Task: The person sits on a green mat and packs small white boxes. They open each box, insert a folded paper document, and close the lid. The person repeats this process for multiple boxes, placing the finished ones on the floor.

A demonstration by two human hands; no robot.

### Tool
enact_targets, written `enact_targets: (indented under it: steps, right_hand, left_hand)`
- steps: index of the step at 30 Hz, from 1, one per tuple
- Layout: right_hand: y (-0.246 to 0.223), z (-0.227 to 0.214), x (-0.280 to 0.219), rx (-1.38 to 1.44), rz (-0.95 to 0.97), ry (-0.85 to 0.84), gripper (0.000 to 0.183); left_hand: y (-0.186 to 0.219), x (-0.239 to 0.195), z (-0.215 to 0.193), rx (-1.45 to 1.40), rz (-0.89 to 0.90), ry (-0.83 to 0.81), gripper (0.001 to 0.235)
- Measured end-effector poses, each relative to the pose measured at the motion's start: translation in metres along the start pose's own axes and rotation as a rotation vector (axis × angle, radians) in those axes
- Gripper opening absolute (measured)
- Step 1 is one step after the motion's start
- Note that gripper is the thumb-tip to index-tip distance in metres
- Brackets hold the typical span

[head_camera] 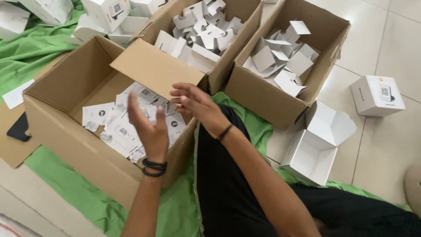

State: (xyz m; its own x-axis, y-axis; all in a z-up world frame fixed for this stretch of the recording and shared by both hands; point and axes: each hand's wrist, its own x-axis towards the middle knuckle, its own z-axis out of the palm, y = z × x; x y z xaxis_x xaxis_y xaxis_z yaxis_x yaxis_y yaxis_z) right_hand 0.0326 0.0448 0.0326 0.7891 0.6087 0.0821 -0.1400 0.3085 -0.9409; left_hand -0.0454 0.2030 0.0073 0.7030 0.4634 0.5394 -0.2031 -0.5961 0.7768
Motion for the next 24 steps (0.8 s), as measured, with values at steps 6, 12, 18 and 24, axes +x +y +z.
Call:
enact_targets:
  steps: [6,12,18,24]
  right_hand:
    - [-0.060,-0.086,-0.167,-0.179,-0.215,0.572,0.027]
    - [-0.020,-0.243,-0.317,-0.273,-0.210,1.284,0.021]
    - [0.042,-0.368,-0.377,0.065,0.086,1.391,0.043]
    - [0.031,-0.359,-0.348,0.222,0.262,1.295,0.062]
  left_hand:
    - [0.137,-0.043,0.082,-0.297,0.331,-0.464,0.049]
    - [0.167,-0.125,0.229,-0.289,0.339,-0.726,0.041]
    - [0.094,-0.204,0.406,-0.221,-0.040,-1.032,0.058]
    - [0.072,-0.217,0.480,-0.288,-0.738,-1.026,0.054]
